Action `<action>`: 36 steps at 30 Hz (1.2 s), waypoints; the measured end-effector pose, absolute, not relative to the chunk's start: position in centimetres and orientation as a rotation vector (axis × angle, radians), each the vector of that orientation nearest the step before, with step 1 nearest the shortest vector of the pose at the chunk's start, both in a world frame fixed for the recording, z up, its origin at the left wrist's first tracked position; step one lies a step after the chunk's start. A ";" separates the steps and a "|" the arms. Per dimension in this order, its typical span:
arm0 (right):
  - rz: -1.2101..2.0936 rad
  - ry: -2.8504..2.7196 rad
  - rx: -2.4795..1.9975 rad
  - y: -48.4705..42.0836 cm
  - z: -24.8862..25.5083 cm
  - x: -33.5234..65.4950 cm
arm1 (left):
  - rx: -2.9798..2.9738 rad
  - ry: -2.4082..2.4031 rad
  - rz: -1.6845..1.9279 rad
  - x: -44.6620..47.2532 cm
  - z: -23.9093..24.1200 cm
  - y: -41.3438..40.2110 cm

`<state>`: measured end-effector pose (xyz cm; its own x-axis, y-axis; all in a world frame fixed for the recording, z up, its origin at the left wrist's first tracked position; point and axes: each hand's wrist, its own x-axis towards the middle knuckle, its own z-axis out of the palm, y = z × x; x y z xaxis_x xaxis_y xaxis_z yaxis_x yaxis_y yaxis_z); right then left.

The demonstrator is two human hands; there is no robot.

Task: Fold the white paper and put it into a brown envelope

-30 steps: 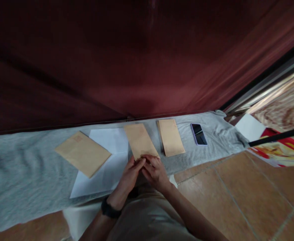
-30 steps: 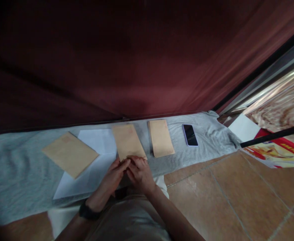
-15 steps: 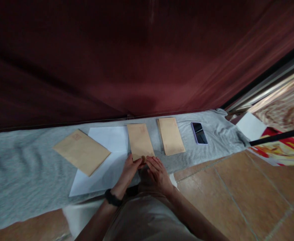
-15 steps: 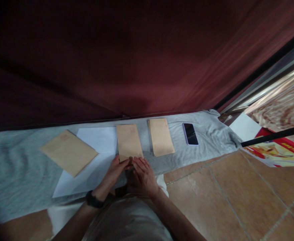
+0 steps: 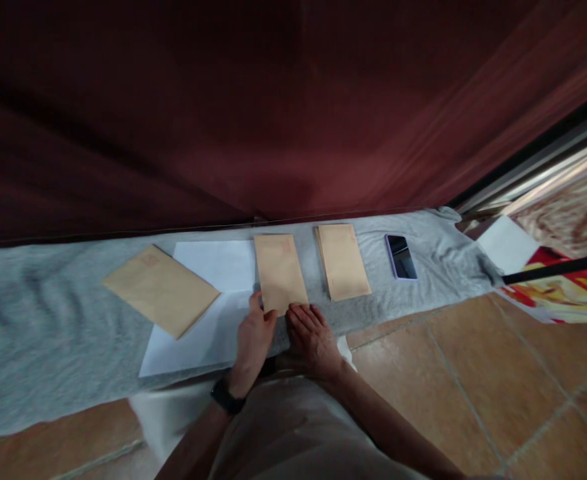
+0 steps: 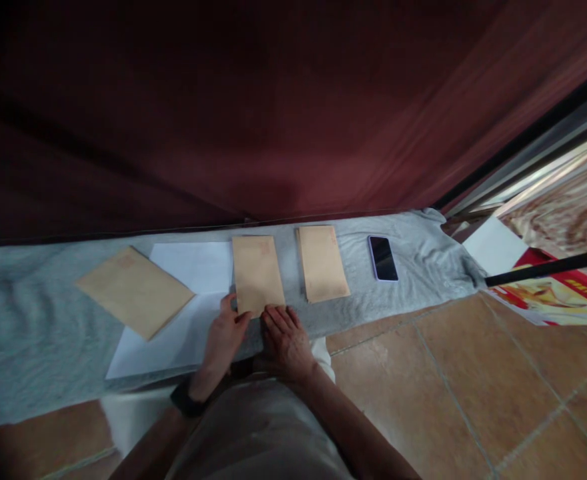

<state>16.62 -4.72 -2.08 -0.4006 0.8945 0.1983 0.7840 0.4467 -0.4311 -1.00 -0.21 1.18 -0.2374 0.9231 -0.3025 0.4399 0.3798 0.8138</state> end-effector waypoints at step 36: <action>0.260 -2.227 -1.617 -5.5 -2.1 17.6 | 2.599 1.588 0.347 -1.0 -3.0 -5.6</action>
<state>17.62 -5.48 -2.11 -0.2696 0.9439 0.1909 0.8746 0.3229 -0.3616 -1.03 -5.58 -3.04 0.4383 0.8858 0.1524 0.8686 -0.4610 0.1817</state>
